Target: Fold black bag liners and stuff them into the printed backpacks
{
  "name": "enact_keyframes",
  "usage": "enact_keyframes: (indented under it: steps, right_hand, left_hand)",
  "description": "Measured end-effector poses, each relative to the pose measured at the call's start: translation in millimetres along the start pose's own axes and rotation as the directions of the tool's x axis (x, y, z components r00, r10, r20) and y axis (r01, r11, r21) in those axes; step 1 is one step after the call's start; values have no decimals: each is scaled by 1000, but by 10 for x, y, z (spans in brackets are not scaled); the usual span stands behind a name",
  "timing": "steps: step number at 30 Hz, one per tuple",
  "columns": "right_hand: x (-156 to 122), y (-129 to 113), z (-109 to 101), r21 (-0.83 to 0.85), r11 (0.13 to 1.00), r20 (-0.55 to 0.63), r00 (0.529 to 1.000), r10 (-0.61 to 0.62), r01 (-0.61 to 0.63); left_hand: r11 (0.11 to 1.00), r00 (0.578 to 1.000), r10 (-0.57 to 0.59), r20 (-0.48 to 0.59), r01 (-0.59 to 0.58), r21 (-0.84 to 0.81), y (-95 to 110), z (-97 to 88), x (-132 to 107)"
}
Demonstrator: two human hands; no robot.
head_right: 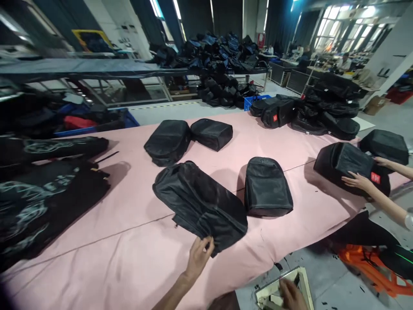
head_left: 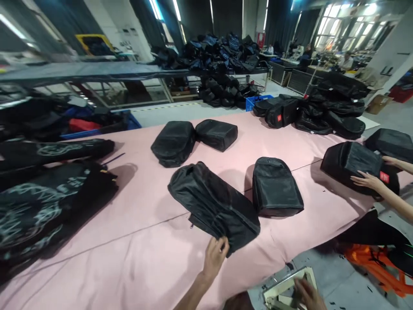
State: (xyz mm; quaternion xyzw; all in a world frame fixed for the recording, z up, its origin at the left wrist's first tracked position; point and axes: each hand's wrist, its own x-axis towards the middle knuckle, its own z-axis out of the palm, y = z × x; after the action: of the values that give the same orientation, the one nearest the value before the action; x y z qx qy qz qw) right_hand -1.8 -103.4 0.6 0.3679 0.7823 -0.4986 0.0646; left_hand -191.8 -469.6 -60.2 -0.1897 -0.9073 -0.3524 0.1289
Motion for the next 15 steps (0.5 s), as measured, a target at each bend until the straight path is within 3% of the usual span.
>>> enact_keyframes:
  steps: [2,3,5,6,7,9,11,13,14,15]
  right_hand:
    - [159,-404,-74,122,991,136,988,-70,54]
    - [198,-674,-115,191,972,165,971,-171,139]
    - [186,-1231,-214,324,898,260,885,-387,297]
    - [148,-1467,-275,339,864,265,843,-468,373]
    - [98,-1647,-343,305,850,225,835,-502,429]
    - [-5,-1813,-486,170,877,131,872,-472,449]
    - [-96,-1750,-603,101,898,85,896,-436,428]
    - [-187,-1572,-655,131,894,88,894,-440,428]
    - [-236,-1479,-650,170,883,95,885,-456,437]
    - [-288,-1397,-626,216,868,99,874,-475,448]
  left_hand:
    - [998,993,33,116,-38,44,364,121,-525]
    - [997,983,36,179,-47,63,553,189,-739]
    - [998,942,7,335,-29,62,916,314,-1063]
    - [1000,910,-20,415,9,29,1084,361,-1176]
    - [998,876,-46,480,60,-15,1243,389,-1260]
    - [982,831,-78,550,160,-103,1554,373,-1350]
    - [944,869,-153,470,270,-191,1893,244,-1340]
    - [845,905,-347,247,416,-336,2285,24,-1225]
    - [764,867,-483,121,485,-426,2494,-99,-1131]
    - [690,833,-550,62,496,-527,2700,-215,-1017]
